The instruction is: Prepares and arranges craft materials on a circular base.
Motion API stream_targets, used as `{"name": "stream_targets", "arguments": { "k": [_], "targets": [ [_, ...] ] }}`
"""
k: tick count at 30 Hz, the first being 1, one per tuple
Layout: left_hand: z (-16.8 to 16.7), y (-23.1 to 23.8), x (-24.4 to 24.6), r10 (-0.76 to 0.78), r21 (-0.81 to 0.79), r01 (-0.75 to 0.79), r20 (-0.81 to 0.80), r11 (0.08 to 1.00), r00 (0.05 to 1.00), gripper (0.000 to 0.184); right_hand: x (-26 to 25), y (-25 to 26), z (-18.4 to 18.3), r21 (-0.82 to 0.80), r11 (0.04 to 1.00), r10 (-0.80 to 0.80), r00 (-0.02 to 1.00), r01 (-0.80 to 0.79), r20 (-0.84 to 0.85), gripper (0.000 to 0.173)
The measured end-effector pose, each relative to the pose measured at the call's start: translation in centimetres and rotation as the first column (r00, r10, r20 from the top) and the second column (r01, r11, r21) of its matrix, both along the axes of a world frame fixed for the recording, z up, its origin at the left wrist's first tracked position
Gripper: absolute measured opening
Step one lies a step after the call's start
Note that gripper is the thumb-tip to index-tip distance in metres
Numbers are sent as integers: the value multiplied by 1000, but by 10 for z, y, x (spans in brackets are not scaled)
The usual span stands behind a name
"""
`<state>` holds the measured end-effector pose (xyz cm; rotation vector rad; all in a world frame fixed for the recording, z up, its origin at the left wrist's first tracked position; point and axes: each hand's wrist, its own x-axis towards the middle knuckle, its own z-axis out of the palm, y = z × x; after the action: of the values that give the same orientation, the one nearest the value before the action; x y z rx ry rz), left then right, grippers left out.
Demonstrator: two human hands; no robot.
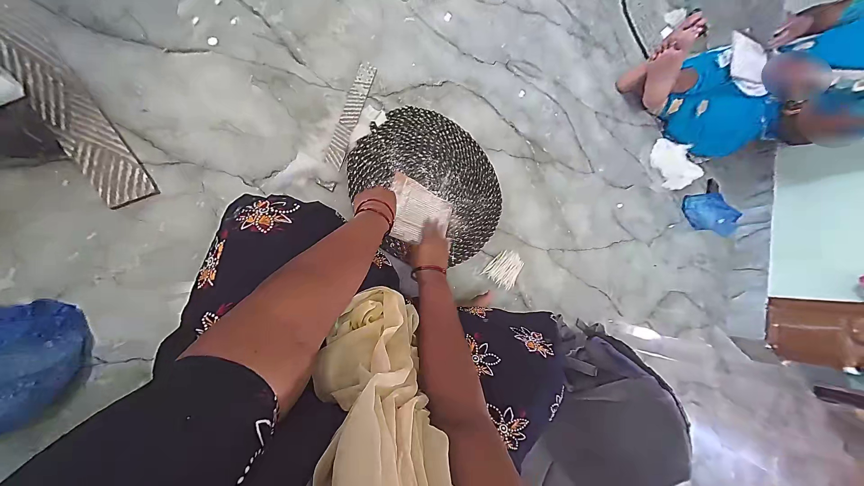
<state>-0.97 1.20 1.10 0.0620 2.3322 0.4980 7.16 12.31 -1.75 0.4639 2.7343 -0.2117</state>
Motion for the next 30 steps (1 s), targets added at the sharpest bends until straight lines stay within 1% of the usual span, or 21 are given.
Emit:
{"name": "stream_targets", "arguments": {
  "k": [1, 3, 5, 6, 8, 10, 12, 15, 18, 19, 20, 22, 23, 24, 25, 27, 29, 30],
  "targets": [
    [-1, 0, 0, 11, 5, -11, 3, 1000, 1000, 27, -2, 8, 1, 5, 1000, -30, 999, 30, -22, 74],
    [-2, 1, -2, 18, 6, -18, -3, 1000, 1000, 27, -9, 20, 4, 33, 999, -15, 1000, 14, 22, 93],
    [-3, 4, -6, 15, 6, -15, -17, 1000, 1000, 26, -18, 23, 5, 39, 996, 82, 994, -84, 66, 101],
    [-3, 4, -7, 9, 5, -9, -15, 1000, 1000, 26, -20, 21, 2, 28, 991, 127, 987, -131, 94, 103],
    [-5, 4, -9, -5, -9, 4, -21, 1000, 1000, 26, -24, 16, -11, -21, 984, 180, 974, -179, 140, 101],
    [-7, 4, -9, -9, -30, 8, -18, 1000, 1000, 28, -21, 11, -26, -48, 985, 170, 977, -165, 129, 89],
    [-6, 5, -7, -5, -38, 4, -8, 999, 1000, 29, -14, 6, -34, -21, 989, 145, 985, -144, 92, 75],
    [-4, 6, -4, -6, -53, 6, 1, 999, 1000, 28, -1, -9, -33, 57, 986, 150, 986, -155, 74, 53],
    [0, 4, -2, 21, -15, -21, 6, 1000, 1000, 28, 4, -13, -18, 31, 994, 105, 992, -107, 65, 43],
    [1, 2, -2, 32, 1, -32, 6, 999, 999, 27, 4, -12, -13, 14, 996, 84, 995, -84, 48, 42],
    [2, 1, -1, 39, 13, -39, 8, 999, 999, 27, 5, -8, -8, -5, 999, 54, 998, -54, 35, 51],
    [1, 0, -1, 35, 17, -36, 17, 999, 999, 26, 4, -1, -4, 3, 1000, 20, 999, -20, 34, 86],
    [0, 1, -2, 32, 18, -32, 22, 999, 999, 26, 0, 2, -4, 18, 999, 30, 999, -31, 45, 97],
    [0, 2, -3, 26, 17, -27, 22, 999, 999, 26, -4, 4, -5, 26, 997, 68, 997, -69, 40, 103],
    [1, 3, -5, 22, 16, -22, 20, 1000, 1000, 25, -9, 5, -5, 15, 993, 115, 992, -116, 44, 103],
    [-1, 4, -9, 21, 8, -22, 22, 1000, 1000, 26, -18, 2, -10, -14, 981, 192, 975, -192, 110, 99],
    [-3, 4, -11, 27, 0, -27, 25, 1000, 999, 26, -23, -1, -21, -17, 976, 216, 963, -216, 162, 90],
    [-4, 3, -13, 27, -2, -27, 19, 1000, 999, 26, -23, -3, -25, -22, 979, 206, 967, -205, 151, 84]
  ]
}}
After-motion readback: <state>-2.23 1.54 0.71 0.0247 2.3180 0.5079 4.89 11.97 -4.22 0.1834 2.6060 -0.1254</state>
